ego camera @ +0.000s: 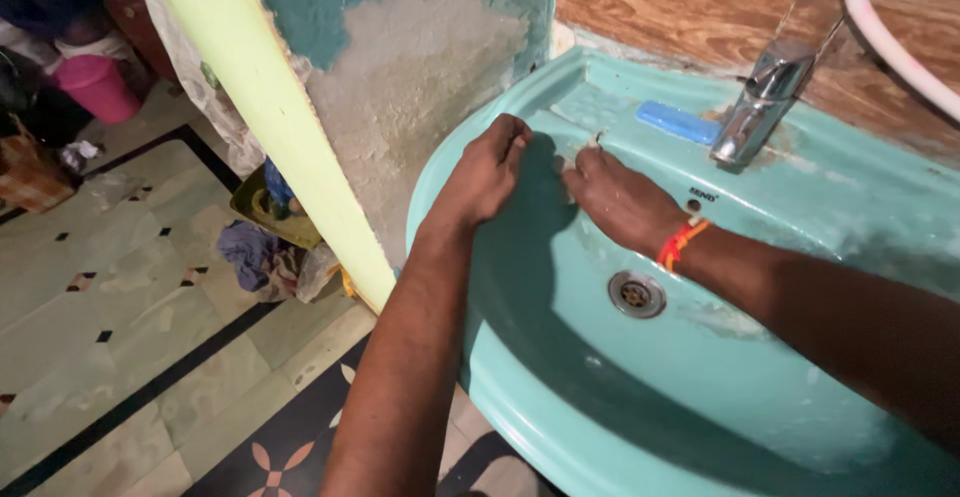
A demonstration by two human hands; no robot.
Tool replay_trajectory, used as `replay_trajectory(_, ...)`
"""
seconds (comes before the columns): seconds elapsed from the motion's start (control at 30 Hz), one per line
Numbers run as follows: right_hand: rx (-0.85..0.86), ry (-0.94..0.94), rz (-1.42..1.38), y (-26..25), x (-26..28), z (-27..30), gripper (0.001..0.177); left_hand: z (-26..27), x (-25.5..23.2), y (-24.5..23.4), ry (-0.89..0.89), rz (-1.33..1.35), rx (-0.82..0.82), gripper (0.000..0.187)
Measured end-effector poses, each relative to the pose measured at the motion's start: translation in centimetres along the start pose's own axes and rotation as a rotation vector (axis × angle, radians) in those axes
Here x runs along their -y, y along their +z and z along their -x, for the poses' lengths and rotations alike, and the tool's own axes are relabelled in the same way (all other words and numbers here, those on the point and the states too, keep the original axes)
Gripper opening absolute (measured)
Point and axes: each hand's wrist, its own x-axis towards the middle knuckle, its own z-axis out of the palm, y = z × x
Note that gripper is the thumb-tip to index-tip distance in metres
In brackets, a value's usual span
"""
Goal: The person scrubs a light blue bathroom sink with a small cloth under running water. They repeatedly wipe the basin, faucet, and surrounding surfaces, rinsing the cloth and wringing it out as needed. The task continues throughout the clip with no final state shown.
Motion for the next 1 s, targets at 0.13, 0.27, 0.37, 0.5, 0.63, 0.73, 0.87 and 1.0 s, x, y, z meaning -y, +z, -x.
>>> replay_trajectory(0.13, -0.094, 0.196, -0.257, 2.0, 1.3, -2.8, 0.029, -0.1, 0.2, 0.3, -0.03, -0.03, 0.014, 0.019)
replay_trajectory(0.27, 0.17, 0.197, -0.556, 3.1, 4.6, -2.4, 0.033, -0.3, 0.5, 0.4, 0.008, -0.084, 0.037, 0.018)
replay_trajectory(0.37, 0.598, 0.127, -0.456, -0.8, 7.1, -0.7, 0.025, -0.3, 1.1, 0.5, -0.049, -0.097, 0.113, 0.017)
replay_trajectory(0.5, 0.575, -0.009, -0.097, -8.8, 10.7, 2.4, 0.02, -0.9, 2.7, 0.7, 0.01, -0.125, 0.131, 0.022)
replay_trajectory(0.63, 0.388, -0.059, -0.066, -14.6, 11.3, 5.7, 0.019, -1.2, 4.0, 0.9, 0.034, -0.189, 0.166, 0.022)
replay_trajectory(0.73, 0.31, -0.013, -0.057, -17.6, 9.5, 9.4, 0.018, -0.8, 2.9, 0.4, -0.006, -0.222, 0.179, 0.024)
replay_trajectory(0.87, 0.258, 0.043, -0.043, -19.0, 8.7, 11.3, 0.018, -0.2, 1.0, 0.2, -0.103, -0.243, 0.186, 0.028)
replay_trajectory(1.0, 0.225, 0.031, -0.053, -19.6, 9.9, 11.2, 0.017, 0.0, 0.8, 0.4, -0.128, -0.255, 0.213, 0.031)
